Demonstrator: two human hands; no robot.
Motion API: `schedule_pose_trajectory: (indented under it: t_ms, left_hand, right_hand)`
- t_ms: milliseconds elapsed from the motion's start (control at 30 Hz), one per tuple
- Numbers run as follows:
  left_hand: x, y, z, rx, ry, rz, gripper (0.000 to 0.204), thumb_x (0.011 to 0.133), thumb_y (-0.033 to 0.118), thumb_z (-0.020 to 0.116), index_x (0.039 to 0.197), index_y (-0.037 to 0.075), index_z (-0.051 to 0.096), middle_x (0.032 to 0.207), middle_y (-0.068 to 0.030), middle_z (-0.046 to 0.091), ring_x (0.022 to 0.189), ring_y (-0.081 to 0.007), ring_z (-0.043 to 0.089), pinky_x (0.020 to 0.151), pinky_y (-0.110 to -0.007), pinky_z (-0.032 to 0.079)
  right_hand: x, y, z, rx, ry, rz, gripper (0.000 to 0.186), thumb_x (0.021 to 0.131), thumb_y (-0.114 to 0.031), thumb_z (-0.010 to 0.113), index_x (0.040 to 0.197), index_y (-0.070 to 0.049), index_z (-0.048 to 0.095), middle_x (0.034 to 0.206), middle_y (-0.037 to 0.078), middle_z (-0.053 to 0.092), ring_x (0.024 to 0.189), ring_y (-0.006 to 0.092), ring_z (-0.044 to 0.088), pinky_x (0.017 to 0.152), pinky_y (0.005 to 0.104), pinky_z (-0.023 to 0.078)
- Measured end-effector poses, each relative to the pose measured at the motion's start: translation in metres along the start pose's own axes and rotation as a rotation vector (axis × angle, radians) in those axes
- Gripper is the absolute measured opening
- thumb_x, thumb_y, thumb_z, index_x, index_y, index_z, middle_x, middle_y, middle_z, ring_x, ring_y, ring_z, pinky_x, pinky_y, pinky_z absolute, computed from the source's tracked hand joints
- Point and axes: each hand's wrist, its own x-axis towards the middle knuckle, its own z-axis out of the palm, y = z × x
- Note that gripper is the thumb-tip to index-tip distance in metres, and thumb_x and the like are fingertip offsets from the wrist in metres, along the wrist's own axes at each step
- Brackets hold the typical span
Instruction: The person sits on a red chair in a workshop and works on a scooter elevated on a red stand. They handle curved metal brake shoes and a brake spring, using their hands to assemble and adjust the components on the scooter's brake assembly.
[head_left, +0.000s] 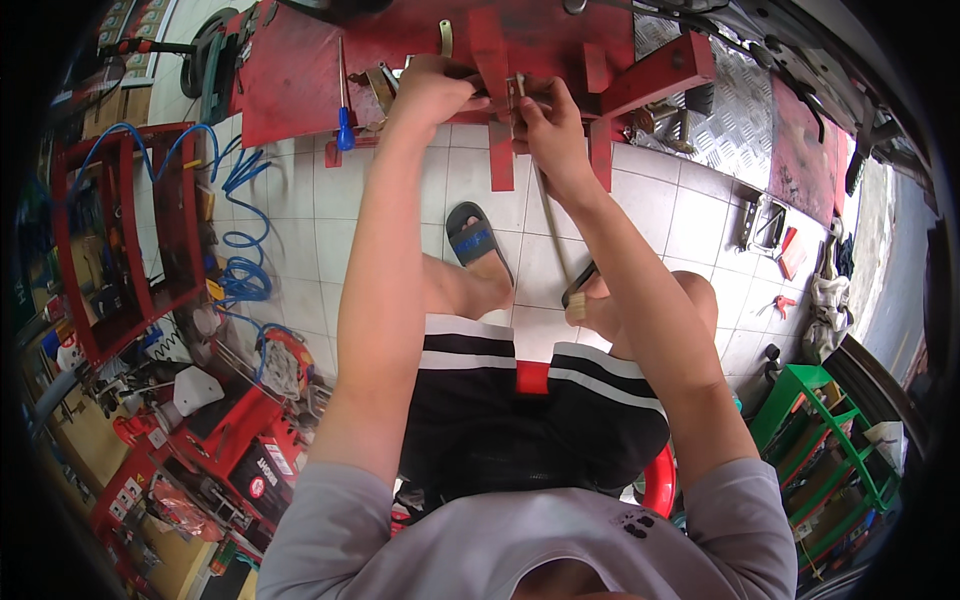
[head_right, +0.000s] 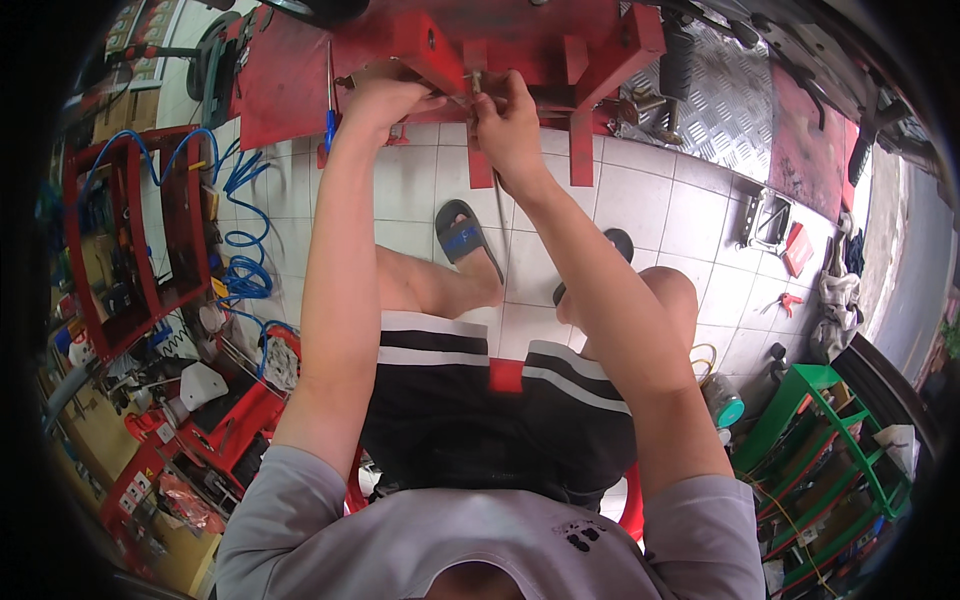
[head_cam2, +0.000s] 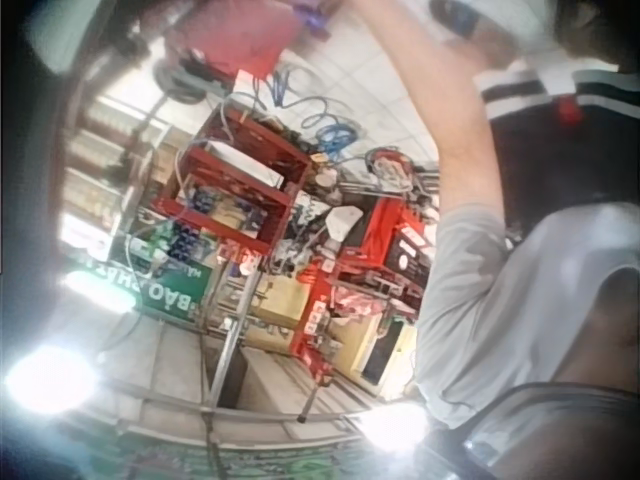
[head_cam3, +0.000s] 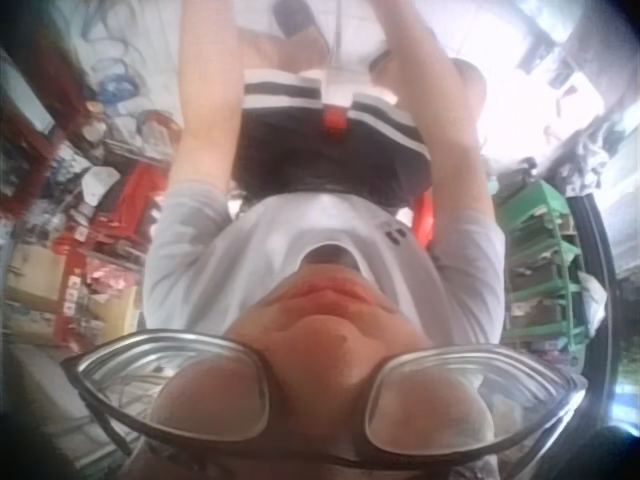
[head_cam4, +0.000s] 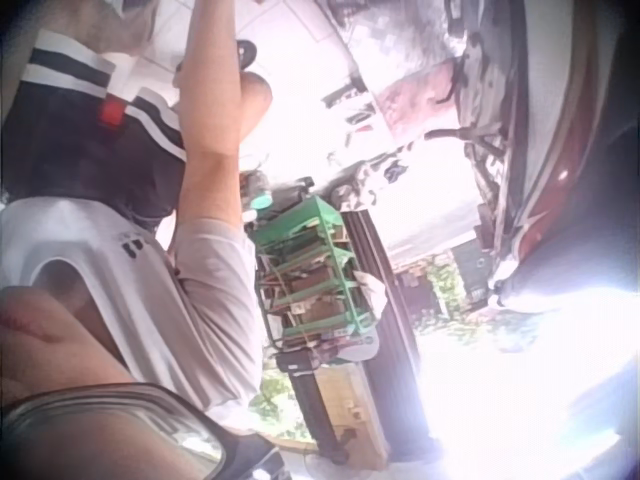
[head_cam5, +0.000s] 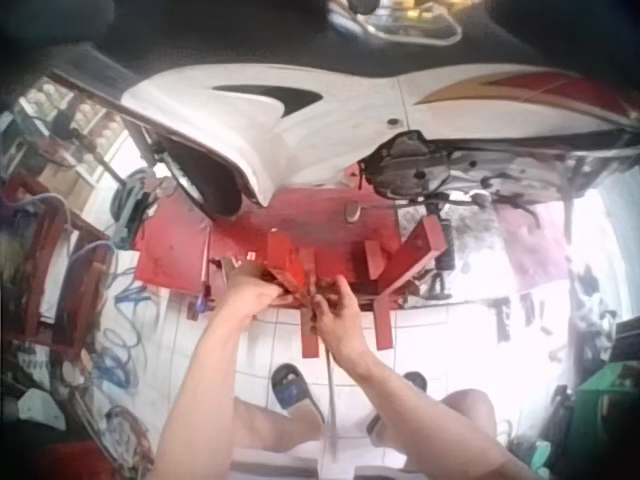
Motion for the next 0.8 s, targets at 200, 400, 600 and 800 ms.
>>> schedule_pose_trajectory:
  t_ms: [200,400,600,800]
  left_hand:
    - [0.005,-0.012,0.001,-0.144,0.022,-0.002,0.019,0.082,-0.011,0.053,0.096,-0.016,0.065,0.092,-0.0178,0.069,0.077,-0.0222,0.070,0.067,-0.026,0.062]
    - [0.009,-0.013,0.001,-0.157,0.020,-0.045,0.019,0.079,-0.012,0.054,0.093,-0.017,0.065,0.091,-0.0217,0.068,0.075,-0.0291,0.071,0.066,-0.027,0.063]
    - [0.013,-0.014,-0.003,0.065,0.010,-0.026,0.020,0.082,-0.008,0.054,0.099,-0.015,0.064,0.094,-0.0199,0.069,0.075,-0.0272,0.072,0.065,-0.026,0.062]
    - [0.010,-0.002,-0.006,0.150,-0.025,-0.088,0.026,0.086,-0.004,0.056,0.109,-0.012,0.062,0.101,-0.0192,0.068,0.079,-0.0265,0.072,0.071,-0.027,0.062]
  right_hand:
    - [-0.002,-0.002,0.000,0.013,0.016,0.016,0.011,0.098,-0.006,0.046,0.109,-0.005,0.045,0.076,0.006,0.059,0.057,0.0083,0.049,0.045,0.0258,0.039]
    - [-0.006,0.004,0.005,-0.127,0.051,-0.098,0.015,0.098,-0.005,0.047,0.112,-0.004,0.046,0.081,0.007,0.064,0.056,0.0063,0.050,0.045,0.0237,0.041]
    - [-0.006,0.019,0.013,-0.256,0.109,-0.251,0.015,0.097,-0.003,0.047,0.112,-0.003,0.046,0.077,0.006,0.064,0.056,0.0064,0.051,0.046,0.0235,0.041]
    - [-0.004,0.012,0.008,-0.243,0.057,-0.193,0.014,0.097,-0.002,0.045,0.111,-0.003,0.045,0.071,0.004,0.057,0.057,0.0063,0.048,0.047,0.0248,0.040]
